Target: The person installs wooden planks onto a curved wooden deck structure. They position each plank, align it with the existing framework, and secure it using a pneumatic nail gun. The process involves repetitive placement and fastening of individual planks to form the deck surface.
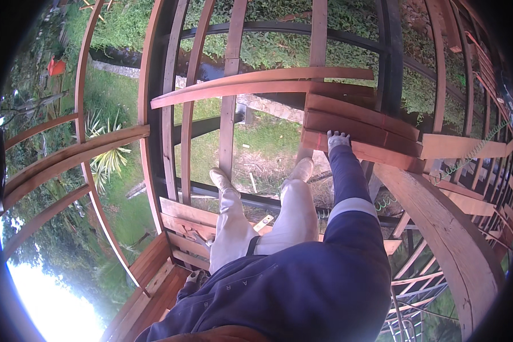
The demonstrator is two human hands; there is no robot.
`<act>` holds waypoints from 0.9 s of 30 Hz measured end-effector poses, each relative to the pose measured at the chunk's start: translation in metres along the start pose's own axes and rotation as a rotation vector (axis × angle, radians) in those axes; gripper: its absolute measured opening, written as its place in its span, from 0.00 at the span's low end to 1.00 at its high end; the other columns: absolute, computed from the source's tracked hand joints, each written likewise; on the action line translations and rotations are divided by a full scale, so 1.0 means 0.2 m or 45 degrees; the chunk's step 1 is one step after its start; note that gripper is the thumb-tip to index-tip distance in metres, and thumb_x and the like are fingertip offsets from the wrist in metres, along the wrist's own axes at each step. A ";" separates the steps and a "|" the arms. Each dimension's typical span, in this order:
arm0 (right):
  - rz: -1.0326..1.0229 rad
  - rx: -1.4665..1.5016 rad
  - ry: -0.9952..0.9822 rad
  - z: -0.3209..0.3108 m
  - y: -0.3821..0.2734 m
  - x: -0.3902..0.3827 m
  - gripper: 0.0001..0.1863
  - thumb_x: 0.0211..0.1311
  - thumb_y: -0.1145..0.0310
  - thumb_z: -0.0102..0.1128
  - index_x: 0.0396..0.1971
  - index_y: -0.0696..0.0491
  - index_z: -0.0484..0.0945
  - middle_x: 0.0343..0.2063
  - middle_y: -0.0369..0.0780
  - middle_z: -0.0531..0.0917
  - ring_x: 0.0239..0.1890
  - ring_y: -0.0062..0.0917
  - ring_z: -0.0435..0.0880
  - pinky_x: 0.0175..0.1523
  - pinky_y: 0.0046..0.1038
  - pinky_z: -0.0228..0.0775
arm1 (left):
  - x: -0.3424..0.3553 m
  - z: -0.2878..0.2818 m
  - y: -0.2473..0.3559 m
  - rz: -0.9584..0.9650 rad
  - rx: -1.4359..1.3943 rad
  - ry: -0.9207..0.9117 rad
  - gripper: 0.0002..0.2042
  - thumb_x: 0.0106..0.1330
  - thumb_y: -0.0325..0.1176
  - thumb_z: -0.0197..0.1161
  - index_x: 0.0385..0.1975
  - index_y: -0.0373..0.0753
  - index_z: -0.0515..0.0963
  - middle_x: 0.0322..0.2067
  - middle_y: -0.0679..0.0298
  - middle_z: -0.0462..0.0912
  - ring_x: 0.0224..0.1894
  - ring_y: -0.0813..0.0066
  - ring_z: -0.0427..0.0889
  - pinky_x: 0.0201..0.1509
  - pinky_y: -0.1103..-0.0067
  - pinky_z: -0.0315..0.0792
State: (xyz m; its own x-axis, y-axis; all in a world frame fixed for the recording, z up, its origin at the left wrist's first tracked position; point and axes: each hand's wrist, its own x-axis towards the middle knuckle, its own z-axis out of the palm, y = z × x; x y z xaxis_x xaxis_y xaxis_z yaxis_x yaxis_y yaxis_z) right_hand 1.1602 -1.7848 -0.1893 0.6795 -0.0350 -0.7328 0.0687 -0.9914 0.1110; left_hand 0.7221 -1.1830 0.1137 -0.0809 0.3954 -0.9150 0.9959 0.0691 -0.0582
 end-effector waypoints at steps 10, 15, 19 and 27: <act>-0.611 0.056 0.215 -0.95 -0.29 -0.67 0.52 0.31 0.48 0.78 0.56 0.58 0.61 0.44 0.53 0.79 0.47 0.43 0.80 0.53 0.37 0.73 | 0.00 0.36 0.17 0.619 -0.202 0.136 0.16 0.65 0.47 0.60 0.40 0.39 0.79 0.30 0.65 0.81 0.32 0.77 0.78 0.36 0.78 0.71; -0.785 0.300 0.332 -1.35 -0.65 -1.10 0.52 0.30 0.57 0.81 0.57 0.64 0.63 0.45 0.55 0.78 0.48 0.48 0.78 0.54 0.38 0.72 | -0.12 0.30 0.32 0.449 -0.137 0.307 0.20 0.59 0.54 0.60 0.35 0.42 0.82 0.28 0.59 0.85 0.30 0.65 0.84 0.38 0.71 0.75; -0.952 0.364 0.292 -1.55 -1.09 -1.37 0.56 0.32 0.60 0.81 0.61 0.66 0.57 0.48 0.55 0.76 0.52 0.44 0.77 0.58 0.38 0.71 | 0.10 0.20 0.09 0.427 -0.169 0.417 0.19 0.60 0.53 0.59 0.37 0.43 0.81 0.31 0.59 0.84 0.34 0.60 0.82 0.41 0.70 0.73; -1.401 0.205 0.222 -1.62 -2.01 -1.60 0.55 0.34 0.62 0.81 0.61 0.67 0.56 0.50 0.55 0.74 0.52 0.44 0.76 0.58 0.37 0.69 | 0.36 0.05 -0.40 0.311 -0.392 0.358 0.20 0.62 0.53 0.55 0.35 0.41 0.82 0.32 0.53 0.84 0.36 0.53 0.81 0.41 0.66 0.72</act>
State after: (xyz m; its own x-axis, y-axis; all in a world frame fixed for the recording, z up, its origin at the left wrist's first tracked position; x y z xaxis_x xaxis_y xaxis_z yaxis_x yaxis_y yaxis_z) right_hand 1.1524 -1.3345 0.2175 0.4007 0.8745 -0.2733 0.6074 -0.4769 -0.6354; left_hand 0.6369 -1.1703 0.0491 0.1038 0.6631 -0.7413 0.9324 0.1946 0.3046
